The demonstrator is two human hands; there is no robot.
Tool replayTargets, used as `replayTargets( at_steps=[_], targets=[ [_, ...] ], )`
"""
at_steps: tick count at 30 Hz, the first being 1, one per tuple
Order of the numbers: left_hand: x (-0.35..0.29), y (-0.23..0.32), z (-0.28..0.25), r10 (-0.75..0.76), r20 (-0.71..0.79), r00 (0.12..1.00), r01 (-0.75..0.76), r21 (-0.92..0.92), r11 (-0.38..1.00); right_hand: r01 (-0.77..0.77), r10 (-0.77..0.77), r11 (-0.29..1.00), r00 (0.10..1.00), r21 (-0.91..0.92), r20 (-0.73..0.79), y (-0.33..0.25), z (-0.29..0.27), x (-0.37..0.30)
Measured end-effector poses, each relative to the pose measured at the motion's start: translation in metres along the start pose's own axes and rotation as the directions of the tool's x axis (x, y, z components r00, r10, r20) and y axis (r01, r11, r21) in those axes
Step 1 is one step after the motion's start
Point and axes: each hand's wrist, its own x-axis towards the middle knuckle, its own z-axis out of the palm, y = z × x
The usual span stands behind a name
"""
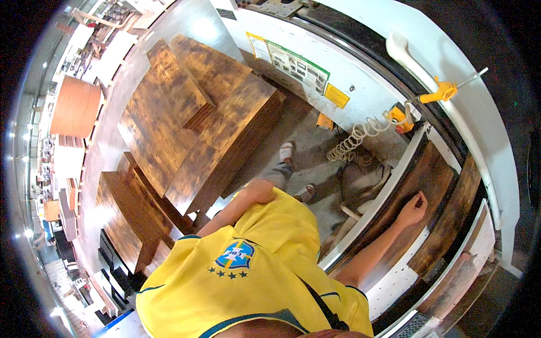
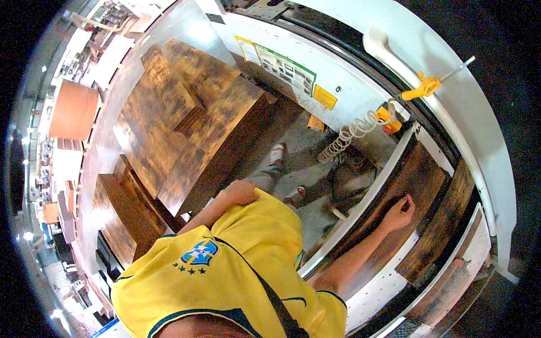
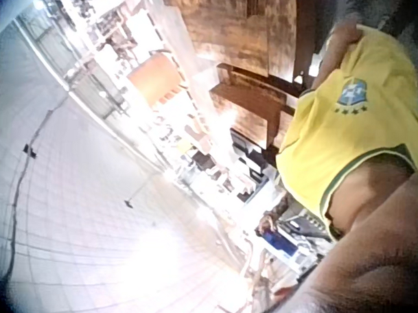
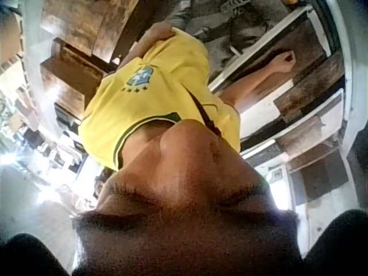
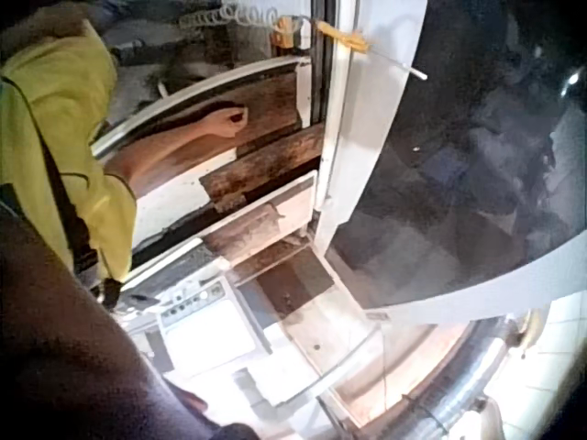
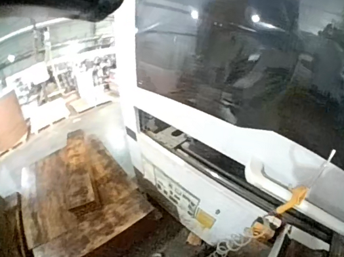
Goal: The person places wooden planks onto a machine table, aligns them, and uses a handheld air nozzle to clean the surface. They then lift the planks and stack them on the floor before repeating the process with additional planks.
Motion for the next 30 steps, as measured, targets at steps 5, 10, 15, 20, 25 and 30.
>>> replayTargets(
  at_steps=[5, 10, 15, 20, 25, 30],
  targets=[
    [0.000, -0.027, -0.010, 0.021, -0.230, 0.973, -0.044, -0.093, 0.995, 0.042, -0.042, 0.999, 0.999, -0.007, 0.020, 0.015, -0.003, -0.016],
    [-0.007, -0.076, -0.006, -0.011, -0.353, 0.936, -0.085, -0.255, 0.963, -0.142, 0.144, 0.989, 0.987, -0.028, 0.078, -0.047, 0.011, -0.062],
    [-0.024, -0.176, -0.020, -0.222, -0.407, 0.886, -0.003, -0.483, 0.876, -0.004, 0.001, 1.000, 0.989, 0.021, 0.146, -0.088, 0.102, -0.115],
    [-0.027, -0.302, -0.015, -0.481, -0.311, 0.820, -0.093, -0.901, 0.423, 0.050, -0.193, 0.969, 0.761, 0.241, 0.620, -0.252, 0.223, -0.193],
    [0.002, -0.419, -0.017, -0.778, -0.132, 0.614, -0.234, -0.972, -0.020, 0.141, -0.423, 0.892, 0.596, 0.430, 0.682, -0.417, 0.326, -0.284],
    [0.056, -0.526, -0.008, -0.956, -0.027, 0.292, -0.160, -0.987, -0.021, 0.144, -0.622, 0.776, 0.329, 0.614, 0.710, -0.494, 0.429, -0.382]
  ],
)
